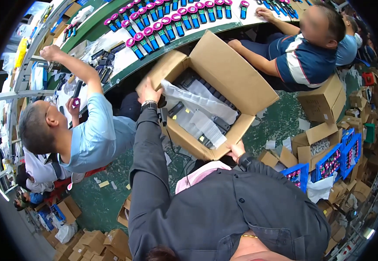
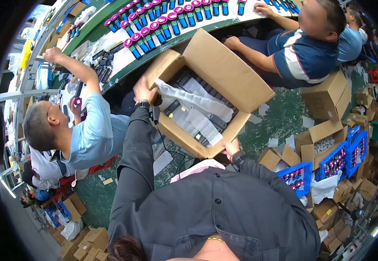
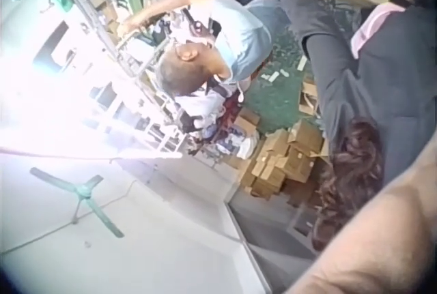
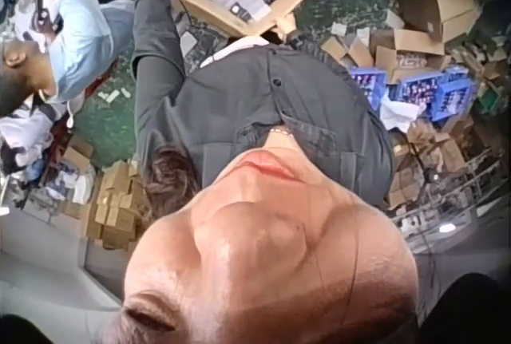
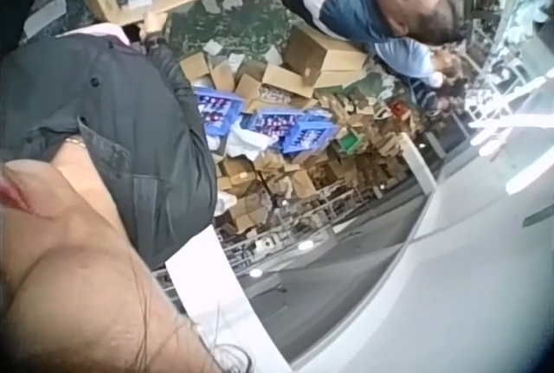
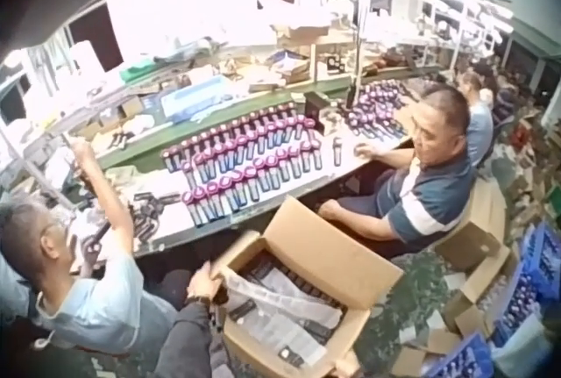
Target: Applying a sealant or adhesive to handheld fan components using an applicator tool at a factory workstation.
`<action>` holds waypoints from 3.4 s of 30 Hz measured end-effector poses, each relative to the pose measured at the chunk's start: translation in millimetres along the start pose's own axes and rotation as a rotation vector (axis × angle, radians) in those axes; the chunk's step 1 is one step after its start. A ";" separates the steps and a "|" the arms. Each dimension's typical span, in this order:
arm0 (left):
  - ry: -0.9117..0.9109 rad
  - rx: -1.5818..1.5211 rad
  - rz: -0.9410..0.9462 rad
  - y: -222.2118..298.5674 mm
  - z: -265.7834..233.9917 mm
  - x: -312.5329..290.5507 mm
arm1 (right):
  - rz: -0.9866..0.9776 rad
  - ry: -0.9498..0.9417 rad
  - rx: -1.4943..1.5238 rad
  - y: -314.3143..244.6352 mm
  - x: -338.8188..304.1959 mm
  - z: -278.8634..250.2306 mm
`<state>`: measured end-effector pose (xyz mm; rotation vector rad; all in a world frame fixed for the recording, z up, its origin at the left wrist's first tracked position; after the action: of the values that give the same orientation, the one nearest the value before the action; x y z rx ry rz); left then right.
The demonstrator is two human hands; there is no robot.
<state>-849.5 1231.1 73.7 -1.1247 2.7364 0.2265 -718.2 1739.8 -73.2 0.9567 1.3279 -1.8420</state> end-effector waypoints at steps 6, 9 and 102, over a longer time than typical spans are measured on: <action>-0.275 -0.049 0.089 -28.9 73.2 32.5 | 0.153 -0.040 0.011 1.2 9.2 -5.5; -0.275 -0.002 0.071 -27.4 78.7 47.1 | 0.213 -0.078 0.013 2.7 8.9 9.6; -0.286 -0.798 -0.933 -354.4 177.4 -805.4 | 0.003 -0.048 -0.674 -22.6 164.2 297.0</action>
<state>-17.3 1566.4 50.0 -2.1705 1.6022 1.2426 -874.1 1444.7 -138.9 0.5445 1.7430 -1.2505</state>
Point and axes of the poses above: each hand's wrist, its own x-axis towards the middle knuckle, its own z-axis out of the palm, y = z × x, the point moved 10 cm from there along x, towards the middle knuckle, and after that the axes turned 10 degrees about x, right-handed, at the moved point
